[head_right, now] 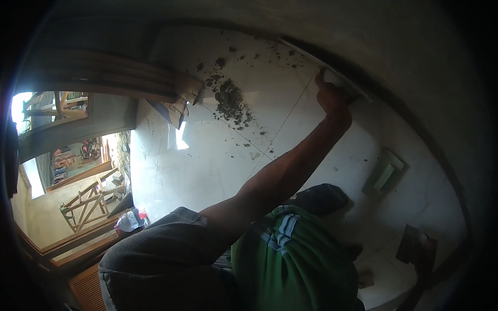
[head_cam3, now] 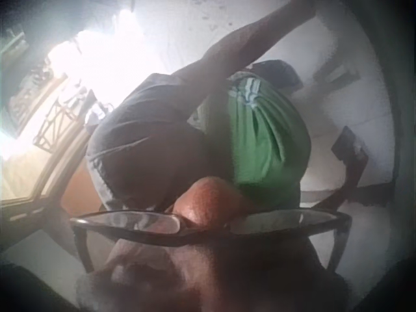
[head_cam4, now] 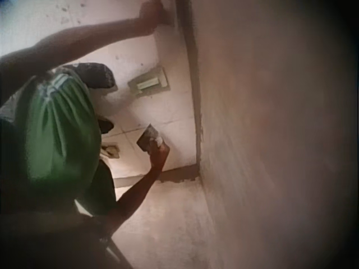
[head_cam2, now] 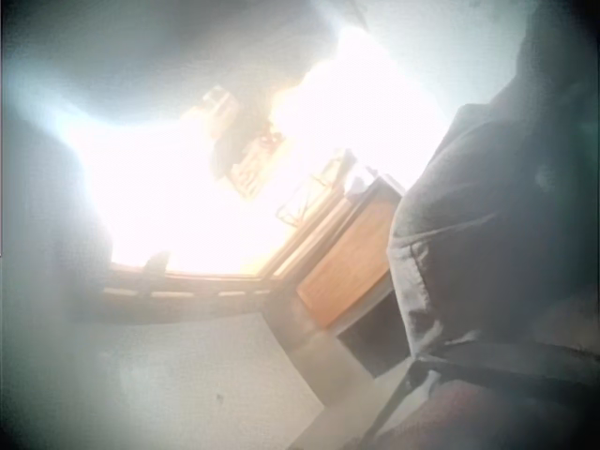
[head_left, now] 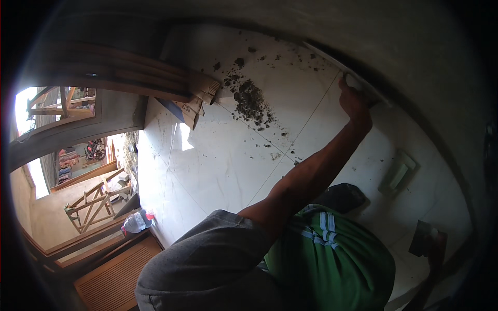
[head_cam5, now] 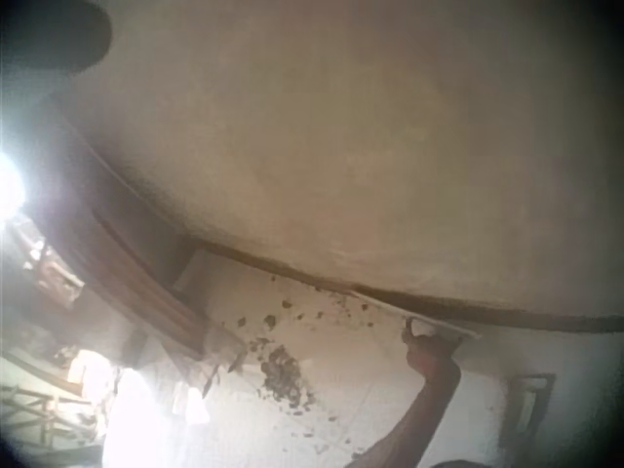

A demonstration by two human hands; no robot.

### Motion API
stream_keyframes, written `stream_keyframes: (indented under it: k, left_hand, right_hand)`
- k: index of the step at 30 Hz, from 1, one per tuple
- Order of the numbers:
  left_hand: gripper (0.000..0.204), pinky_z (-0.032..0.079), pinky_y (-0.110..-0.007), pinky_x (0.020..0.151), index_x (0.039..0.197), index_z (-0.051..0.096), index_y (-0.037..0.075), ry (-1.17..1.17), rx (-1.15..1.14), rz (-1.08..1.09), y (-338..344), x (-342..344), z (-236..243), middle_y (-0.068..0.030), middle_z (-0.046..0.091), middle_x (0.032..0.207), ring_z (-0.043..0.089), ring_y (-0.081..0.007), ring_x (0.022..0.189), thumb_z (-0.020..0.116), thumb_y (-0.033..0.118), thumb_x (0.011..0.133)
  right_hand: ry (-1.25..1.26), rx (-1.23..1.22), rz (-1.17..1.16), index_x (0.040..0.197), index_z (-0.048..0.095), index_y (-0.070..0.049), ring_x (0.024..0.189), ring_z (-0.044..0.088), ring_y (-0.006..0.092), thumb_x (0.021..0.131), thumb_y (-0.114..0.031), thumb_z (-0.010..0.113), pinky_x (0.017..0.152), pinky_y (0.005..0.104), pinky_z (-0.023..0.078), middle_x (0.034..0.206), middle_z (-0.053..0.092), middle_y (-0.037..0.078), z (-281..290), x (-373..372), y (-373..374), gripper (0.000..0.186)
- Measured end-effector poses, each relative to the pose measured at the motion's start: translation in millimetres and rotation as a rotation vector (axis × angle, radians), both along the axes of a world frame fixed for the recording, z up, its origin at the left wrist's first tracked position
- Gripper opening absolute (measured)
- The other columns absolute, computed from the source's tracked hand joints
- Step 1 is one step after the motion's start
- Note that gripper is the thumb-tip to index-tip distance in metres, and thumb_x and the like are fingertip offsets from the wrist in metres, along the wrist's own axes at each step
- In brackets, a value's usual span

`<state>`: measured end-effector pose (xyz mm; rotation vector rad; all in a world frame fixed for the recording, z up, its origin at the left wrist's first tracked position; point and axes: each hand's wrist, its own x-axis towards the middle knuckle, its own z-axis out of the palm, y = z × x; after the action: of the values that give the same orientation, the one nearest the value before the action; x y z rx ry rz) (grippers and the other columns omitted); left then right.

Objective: The person applies plaster to the junction between a wall and a tiled floor using a metal trowel and a rectangular spreader, smoothing the material along the corner and scraping excess plaster between the tools.

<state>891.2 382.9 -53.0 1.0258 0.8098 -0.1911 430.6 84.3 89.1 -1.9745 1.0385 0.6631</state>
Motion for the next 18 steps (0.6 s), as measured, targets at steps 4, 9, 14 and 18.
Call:
stream_keyframes:
  k: [4,9,14,18]
  left_hand:
    - [0.069,0.058,-0.049,0.091,0.162,0.045,0.015,-0.133,-0.083,0.097,73.8,38.3,8.5,-0.0151,0.059,0.120,0.063,-0.0311,0.103,0.042,0.057,0.108]
    - [0.071,0.052,-0.054,0.106,0.166,0.037,0.020,-0.278,-0.066,0.027,130.9,87.2,22.6,-0.0175,0.046,0.151,0.057,-0.0356,0.129,0.041,0.058,0.107]
    - [0.065,0.063,-0.053,0.086,0.163,0.046,0.023,-0.279,-0.010,0.046,176.9,190.0,-1.2,-0.0160,0.055,0.139,0.067,-0.0368,0.106,0.038,0.060,0.110]
    - [0.066,0.061,-0.055,0.094,0.163,0.045,0.026,-0.249,0.027,0.155,208.9,210.7,-8.3,-0.0191,0.050,0.155,0.066,-0.0447,0.117,0.036,0.063,0.109]
  right_hand:
    - [0.074,0.172,0.132,0.110,0.064,0.002,0.062,0.059,0.0103,0.097,-0.024,0.076,0.044,0.0300,0.044,0.084,0.062,0.006,-15.9,-10.2,-21.0,0.032]
    - [-0.041,-0.057,0.087,0.101,0.065,0.002,0.064,0.058,0.0112,0.097,-0.022,0.073,0.055,0.0334,0.050,0.077,0.059,0.004,-25.8,-12.7,-19.6,0.025]
    - [0.000,0.025,0.061,0.095,0.062,0.002,0.075,0.058,0.0163,0.096,-0.020,0.070,0.073,0.0370,0.052,0.081,0.057,0.007,4.4,52.9,7.8,0.024]
    - [0.053,-0.034,0.150,0.100,0.059,0.005,0.086,0.059,0.0245,0.093,-0.019,0.071,0.083,0.0419,0.050,0.090,0.057,0.013,-0.1,57.6,11.9,0.027]
